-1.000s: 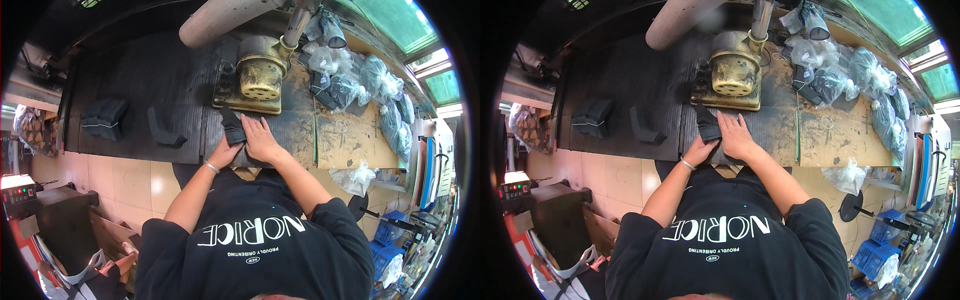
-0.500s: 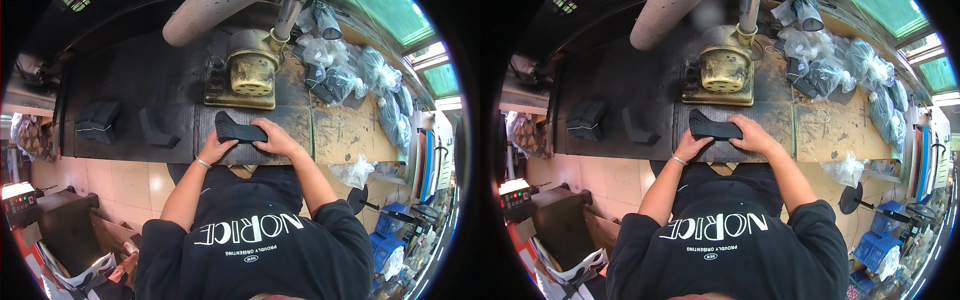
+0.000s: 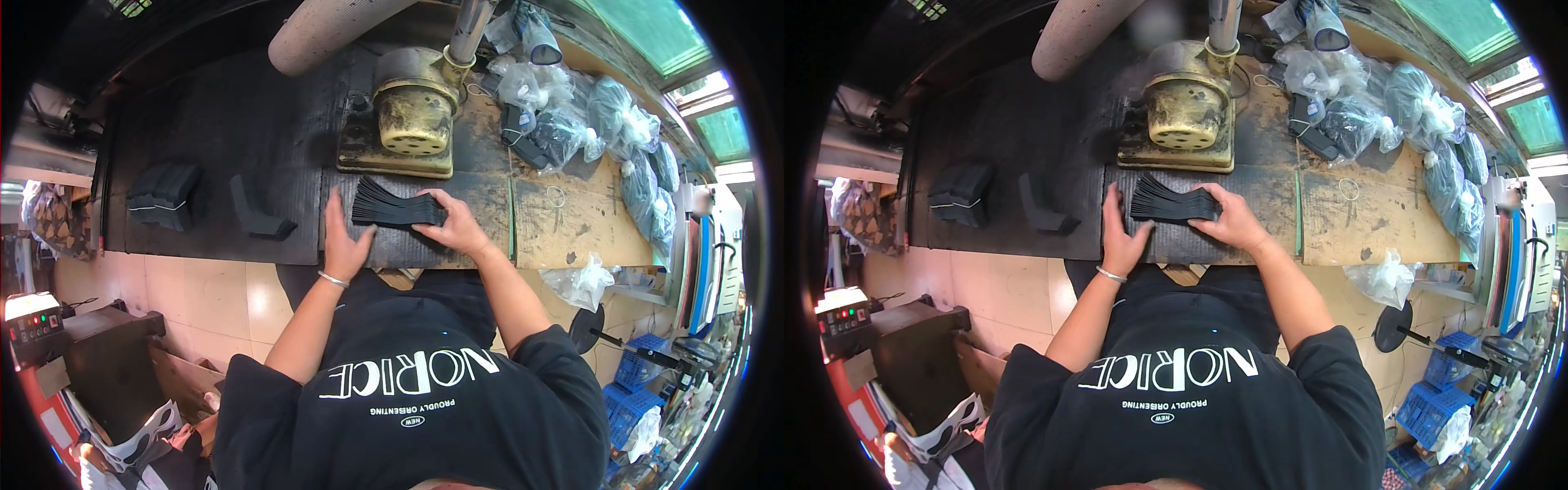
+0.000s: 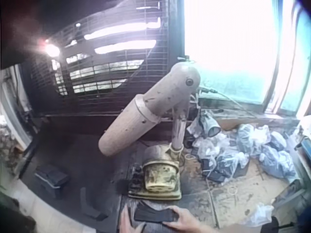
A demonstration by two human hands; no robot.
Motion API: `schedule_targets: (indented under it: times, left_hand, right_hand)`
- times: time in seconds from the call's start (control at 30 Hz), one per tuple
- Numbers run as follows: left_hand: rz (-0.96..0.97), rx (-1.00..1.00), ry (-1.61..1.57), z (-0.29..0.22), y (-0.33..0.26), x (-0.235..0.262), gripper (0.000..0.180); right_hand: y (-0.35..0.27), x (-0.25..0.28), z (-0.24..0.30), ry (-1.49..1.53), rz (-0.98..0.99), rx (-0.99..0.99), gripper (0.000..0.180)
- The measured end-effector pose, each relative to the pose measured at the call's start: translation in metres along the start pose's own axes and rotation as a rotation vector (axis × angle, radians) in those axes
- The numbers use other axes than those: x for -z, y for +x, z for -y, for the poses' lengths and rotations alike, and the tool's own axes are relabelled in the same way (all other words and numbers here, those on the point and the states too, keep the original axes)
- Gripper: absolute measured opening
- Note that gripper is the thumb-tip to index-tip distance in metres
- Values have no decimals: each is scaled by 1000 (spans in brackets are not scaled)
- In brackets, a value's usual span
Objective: Manually shaping and inspecting black shoe components using a heated or specialized industrial fixture.
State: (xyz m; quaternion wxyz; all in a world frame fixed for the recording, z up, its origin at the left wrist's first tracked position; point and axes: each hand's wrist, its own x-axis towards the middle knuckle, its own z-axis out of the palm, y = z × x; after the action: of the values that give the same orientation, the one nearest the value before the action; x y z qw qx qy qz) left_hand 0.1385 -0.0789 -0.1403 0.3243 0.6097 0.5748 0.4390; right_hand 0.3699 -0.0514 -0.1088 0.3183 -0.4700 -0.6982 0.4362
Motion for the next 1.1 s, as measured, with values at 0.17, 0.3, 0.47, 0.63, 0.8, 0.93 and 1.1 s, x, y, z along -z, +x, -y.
schedule_targets:
  times: [0.17,0.3,0.47,0.63,0.8,0.93,1.1]
  left_hand:
    - [357,-388,473,-15,13,-10,77]
    - [482,-470,643,-10,27,-24,71]
    - [507,-455,782,-15,36,-34,77]
    - [524,-384,852,-20,30,-40,81]
    - [501,-320,911,-21,28,-46,83]
    - [404,-317,701,-21,23,-29,79]
    - [238,12,-96,21,-49,16,67]
  right_hand:
    - [3,-3,3,-63,-18,92,47]
    - [4,-8,-1,-78,-37,53,51]
    - [6,-11,-16,35,-101,63,67]
    - [20,14,12,-90,23,-131,63]
    - [34,20,25,-236,81,-255,51]
    - [31,15,23,-315,-12,-157,49]
    - [21,-4,44,65,41,-249,46]
